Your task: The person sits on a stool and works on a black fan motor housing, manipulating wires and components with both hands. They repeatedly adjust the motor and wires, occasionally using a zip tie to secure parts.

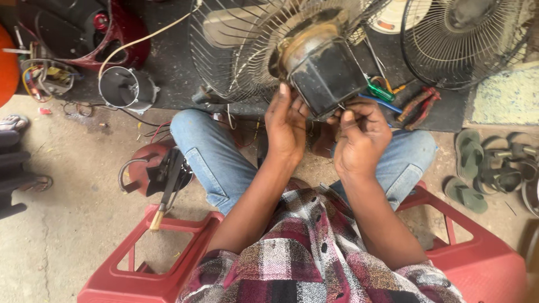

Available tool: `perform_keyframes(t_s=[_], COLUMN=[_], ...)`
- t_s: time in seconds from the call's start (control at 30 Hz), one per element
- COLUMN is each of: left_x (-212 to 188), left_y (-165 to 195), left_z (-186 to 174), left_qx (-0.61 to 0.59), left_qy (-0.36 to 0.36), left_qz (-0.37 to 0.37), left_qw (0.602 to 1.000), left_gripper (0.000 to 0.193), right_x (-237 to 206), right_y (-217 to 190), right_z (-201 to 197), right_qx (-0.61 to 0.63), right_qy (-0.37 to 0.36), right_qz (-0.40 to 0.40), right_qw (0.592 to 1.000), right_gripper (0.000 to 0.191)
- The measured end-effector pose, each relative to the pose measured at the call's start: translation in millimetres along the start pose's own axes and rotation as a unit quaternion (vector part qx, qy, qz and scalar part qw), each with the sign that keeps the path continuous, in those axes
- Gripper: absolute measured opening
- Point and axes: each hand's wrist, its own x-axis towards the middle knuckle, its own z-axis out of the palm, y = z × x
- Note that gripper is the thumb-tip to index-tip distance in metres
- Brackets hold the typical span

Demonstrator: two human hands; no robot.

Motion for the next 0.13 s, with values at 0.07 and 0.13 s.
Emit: perform_keyframes(t_s=[0.07, 0.13], left_x=[-5.1, -9.9], left_y=[-2.2, -3.6], left_z=[1.8, 2.9], left_qx=[0.001, -0.005], left_qy=[-0.034, -0.065], left_qz=[-0.021, -0.062], left_qw=[0.999, 0.996], left_gripper=[0.043, 0.047], right_x=[1.1, 0.9], right_y=[-0.7, -1.5], right_z=[0.1, 0.1], right_qx=[0.002, 0.0], right_qy=[-0.007, -0.011], right_qz=[-0.007, -0.009], right_qw=[1.0, 1.0], right_gripper=[0.009, 0.009])
